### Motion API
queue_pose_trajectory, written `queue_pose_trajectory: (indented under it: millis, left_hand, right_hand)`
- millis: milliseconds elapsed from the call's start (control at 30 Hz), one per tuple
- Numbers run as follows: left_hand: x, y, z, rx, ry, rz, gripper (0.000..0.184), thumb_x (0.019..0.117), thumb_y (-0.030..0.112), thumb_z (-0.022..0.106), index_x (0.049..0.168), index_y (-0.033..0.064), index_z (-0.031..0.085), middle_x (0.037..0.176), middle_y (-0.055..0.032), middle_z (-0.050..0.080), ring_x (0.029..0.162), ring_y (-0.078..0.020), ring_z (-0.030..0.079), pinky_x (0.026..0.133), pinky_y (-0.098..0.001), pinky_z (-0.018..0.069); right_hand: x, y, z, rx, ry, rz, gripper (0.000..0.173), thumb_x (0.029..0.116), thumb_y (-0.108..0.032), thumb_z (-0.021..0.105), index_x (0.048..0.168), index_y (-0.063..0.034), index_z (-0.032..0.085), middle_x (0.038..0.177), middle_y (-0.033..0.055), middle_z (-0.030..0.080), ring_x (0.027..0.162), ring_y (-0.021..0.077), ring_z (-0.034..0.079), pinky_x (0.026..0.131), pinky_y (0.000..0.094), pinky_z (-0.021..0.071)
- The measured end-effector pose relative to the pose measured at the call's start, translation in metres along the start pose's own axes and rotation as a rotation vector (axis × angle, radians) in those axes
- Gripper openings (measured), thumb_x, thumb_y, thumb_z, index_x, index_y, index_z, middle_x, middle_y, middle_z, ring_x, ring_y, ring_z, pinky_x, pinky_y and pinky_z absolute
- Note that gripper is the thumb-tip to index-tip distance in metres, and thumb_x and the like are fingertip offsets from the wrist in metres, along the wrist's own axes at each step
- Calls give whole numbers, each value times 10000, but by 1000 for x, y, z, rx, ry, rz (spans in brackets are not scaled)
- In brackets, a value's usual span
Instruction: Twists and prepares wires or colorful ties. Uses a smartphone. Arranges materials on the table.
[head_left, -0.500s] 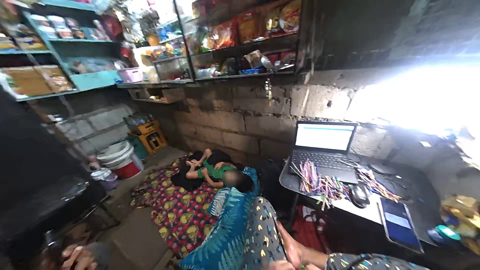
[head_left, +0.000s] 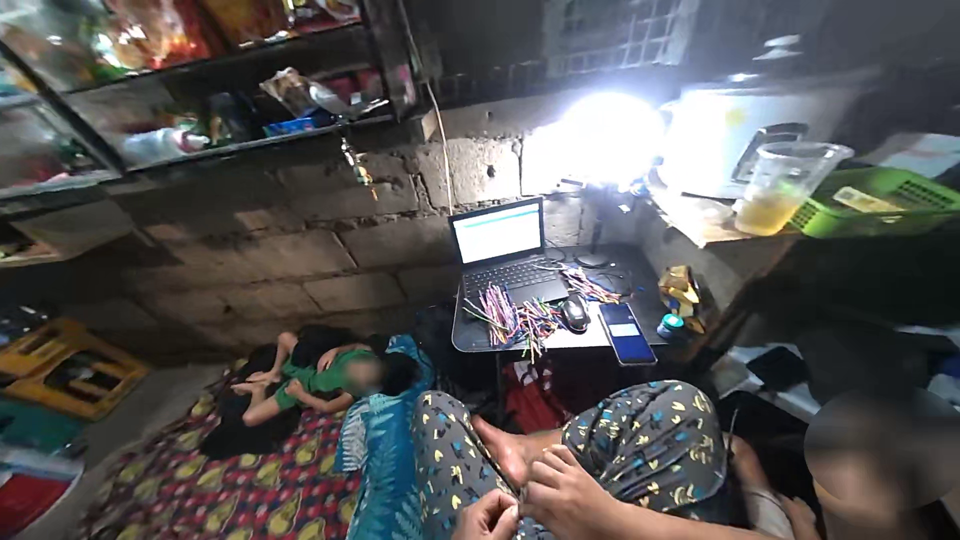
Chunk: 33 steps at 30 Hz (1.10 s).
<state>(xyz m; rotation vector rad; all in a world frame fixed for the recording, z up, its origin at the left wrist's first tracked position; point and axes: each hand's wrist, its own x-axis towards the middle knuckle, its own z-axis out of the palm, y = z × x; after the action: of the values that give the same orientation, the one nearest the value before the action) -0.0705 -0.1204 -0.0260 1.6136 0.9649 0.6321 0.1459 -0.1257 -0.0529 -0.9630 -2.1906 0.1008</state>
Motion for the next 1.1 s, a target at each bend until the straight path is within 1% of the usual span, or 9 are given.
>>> queue_pose_trajectory:
  millis: [67,167,300,400,567,667,767,867,1100]
  left_hand:
    - [-1,-1,5,343,152,274,156,926,32,622,968,-67,735,854,-131,714,781,-173,688,760,-336,581]
    - [3,-5,7,542,206,389,159,903,53,646,957,-63,740,857,-180,725,795,-288,724,765,-442,603]
    - [2,11,0,339,46,52,227,1007,86,551,1072,-65,708,925,-147,720,824,-172,687,804,-373,564]
    - [3,12,-6,162,-22,-114,226,1026,123,528,1062,-32,689,857,-23,668,769,-21,596,760,-255,507]
    - [1,9,-5,-68,-27,-135,157,1006,85,520,991,43,671,746,120,595,622,71,497,606,-146,430]
    - [-4,8,3,168,93,82,145,960,29,579,980,-37,706,800,4,681,697,23,601,687,-177,516]
    - [-2,-3,7,519,202,387,146,879,11,653,953,-79,742,777,-151,702,657,-177,669,651,-320,581]
    - [-3,0,8,590,120,275,186,939,54,616,1012,-68,737,880,-185,729,765,-281,721,744,-443,601]
    - [4,6,-6,313,16,-36,249,1021,126,550,1110,-48,705,875,-96,712,762,-91,647,764,-312,541]
  right_hand:
    - [5,-10,-4,401,-168,351,309,1037,-227,548,962,12,728,915,158,703,919,296,682,882,523,510]
    - [21,-6,-16,831,-448,773,390,1085,-295,460,1057,44,650,892,117,605,814,180,564,793,400,468]
    - [17,-1,-23,416,-334,395,272,1052,-219,546,1108,-7,707,1043,187,699,1026,333,670,950,573,481]
    - [12,5,-25,7,-180,0,255,977,-277,670,1217,-195,697,1156,79,704,1122,295,665,1013,566,487]
    - [12,3,-26,-122,-90,-167,171,1004,-308,644,1054,-189,755,1065,51,711,1088,256,672,1051,526,480]
    - [8,1,-11,52,-64,-13,199,1013,-282,618,942,-121,711,946,63,699,967,250,682,965,500,503]
    - [17,-11,-20,725,-392,587,348,1083,-212,476,1011,76,658,912,163,636,867,234,596,836,446,467]
    - [22,-6,-23,1020,-567,916,379,1098,-277,437,1083,50,626,908,90,593,775,128,524,765,351,456]
    - [19,6,-33,466,-443,344,497,989,-370,665,1336,-19,606,1181,228,674,1141,398,635,1019,649,426]
